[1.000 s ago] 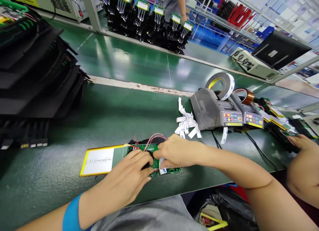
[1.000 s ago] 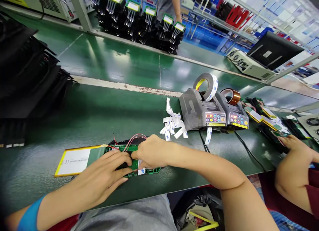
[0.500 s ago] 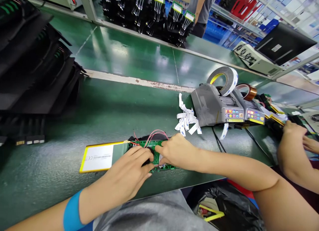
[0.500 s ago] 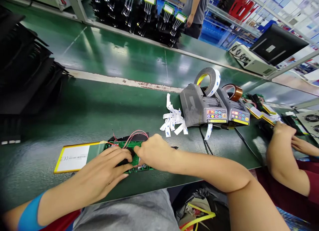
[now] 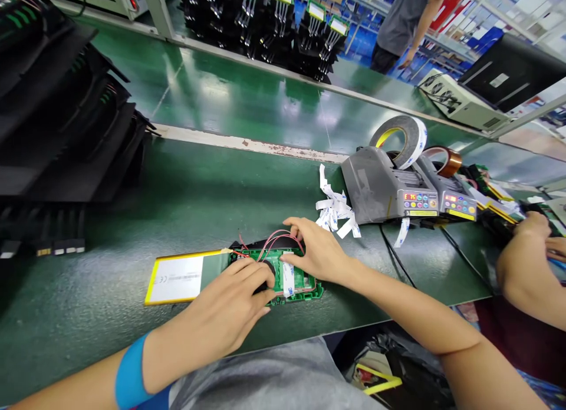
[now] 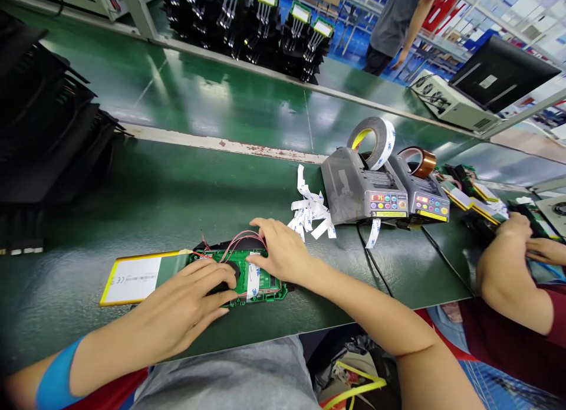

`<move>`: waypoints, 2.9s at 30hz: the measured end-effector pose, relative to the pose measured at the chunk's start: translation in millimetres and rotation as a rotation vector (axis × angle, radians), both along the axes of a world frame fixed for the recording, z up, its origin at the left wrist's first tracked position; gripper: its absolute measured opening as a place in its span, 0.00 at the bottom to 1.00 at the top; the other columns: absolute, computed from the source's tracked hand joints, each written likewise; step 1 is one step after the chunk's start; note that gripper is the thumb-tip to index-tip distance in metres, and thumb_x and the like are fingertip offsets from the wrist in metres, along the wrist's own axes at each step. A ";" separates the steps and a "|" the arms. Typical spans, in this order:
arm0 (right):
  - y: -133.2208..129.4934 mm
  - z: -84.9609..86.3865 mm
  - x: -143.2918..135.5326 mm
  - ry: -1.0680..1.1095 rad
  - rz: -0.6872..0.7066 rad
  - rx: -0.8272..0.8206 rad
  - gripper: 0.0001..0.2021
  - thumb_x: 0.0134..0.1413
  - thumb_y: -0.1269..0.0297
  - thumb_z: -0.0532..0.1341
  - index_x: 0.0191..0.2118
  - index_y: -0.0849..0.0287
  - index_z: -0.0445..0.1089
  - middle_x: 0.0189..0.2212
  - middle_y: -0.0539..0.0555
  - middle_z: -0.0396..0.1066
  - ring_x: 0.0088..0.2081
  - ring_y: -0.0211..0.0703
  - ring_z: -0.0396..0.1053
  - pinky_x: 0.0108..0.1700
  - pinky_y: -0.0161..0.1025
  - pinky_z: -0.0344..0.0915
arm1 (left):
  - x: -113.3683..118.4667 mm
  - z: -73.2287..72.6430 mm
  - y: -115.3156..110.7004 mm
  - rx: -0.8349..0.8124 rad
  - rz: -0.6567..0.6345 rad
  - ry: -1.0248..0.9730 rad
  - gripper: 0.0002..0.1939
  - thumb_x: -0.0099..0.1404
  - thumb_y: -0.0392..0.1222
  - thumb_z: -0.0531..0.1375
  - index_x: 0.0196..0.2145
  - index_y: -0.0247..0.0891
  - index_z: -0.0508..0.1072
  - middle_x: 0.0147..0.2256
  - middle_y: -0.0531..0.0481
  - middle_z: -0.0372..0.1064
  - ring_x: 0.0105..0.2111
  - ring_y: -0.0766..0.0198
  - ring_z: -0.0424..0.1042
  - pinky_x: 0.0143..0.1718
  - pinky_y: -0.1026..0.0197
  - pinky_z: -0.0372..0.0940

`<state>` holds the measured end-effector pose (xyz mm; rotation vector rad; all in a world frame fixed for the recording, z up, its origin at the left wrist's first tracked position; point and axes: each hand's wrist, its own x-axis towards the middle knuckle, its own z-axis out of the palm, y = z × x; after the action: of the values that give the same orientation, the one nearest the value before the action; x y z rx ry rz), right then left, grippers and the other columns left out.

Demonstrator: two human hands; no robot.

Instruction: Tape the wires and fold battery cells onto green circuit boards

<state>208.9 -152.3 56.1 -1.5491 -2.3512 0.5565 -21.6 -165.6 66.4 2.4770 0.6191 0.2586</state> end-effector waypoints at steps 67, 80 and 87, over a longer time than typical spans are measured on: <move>28.5 20.0 4.4 -0.350 0.769 0.405 0.14 0.68 0.69 0.49 0.37 0.59 0.71 0.42 0.53 0.67 0.35 0.44 0.54 0.36 0.42 0.49 | 1.2 -2.1 -2.6 0.051 0.003 0.077 0.11 0.69 0.37 0.50 0.42 0.40 0.72 0.41 0.47 0.62 0.44 0.55 0.62 0.48 0.48 0.59; 12.1 18.3 14.3 -0.278 0.559 0.335 0.11 0.67 0.69 0.50 0.42 0.56 0.70 0.40 0.54 0.64 0.37 0.44 0.54 0.39 0.41 0.50 | 1.8 1.5 -3.4 0.039 0.000 0.087 0.11 0.69 0.36 0.49 0.40 0.39 0.72 0.40 0.47 0.61 0.43 0.57 0.61 0.49 0.48 0.58; 19.1 19.4 6.2 -0.343 0.686 0.384 0.14 0.67 0.70 0.48 0.36 0.61 0.70 0.39 0.55 0.66 0.35 0.44 0.53 0.36 0.42 0.49 | 0.3 -0.8 -4.4 0.039 -0.006 0.093 0.13 0.69 0.37 0.49 0.44 0.41 0.72 0.41 0.47 0.61 0.44 0.56 0.61 0.49 0.47 0.58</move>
<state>215.1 -133.3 75.5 -0.6906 -3.0153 -0.0621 -21.3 -170.1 65.6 2.5393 0.6501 0.1549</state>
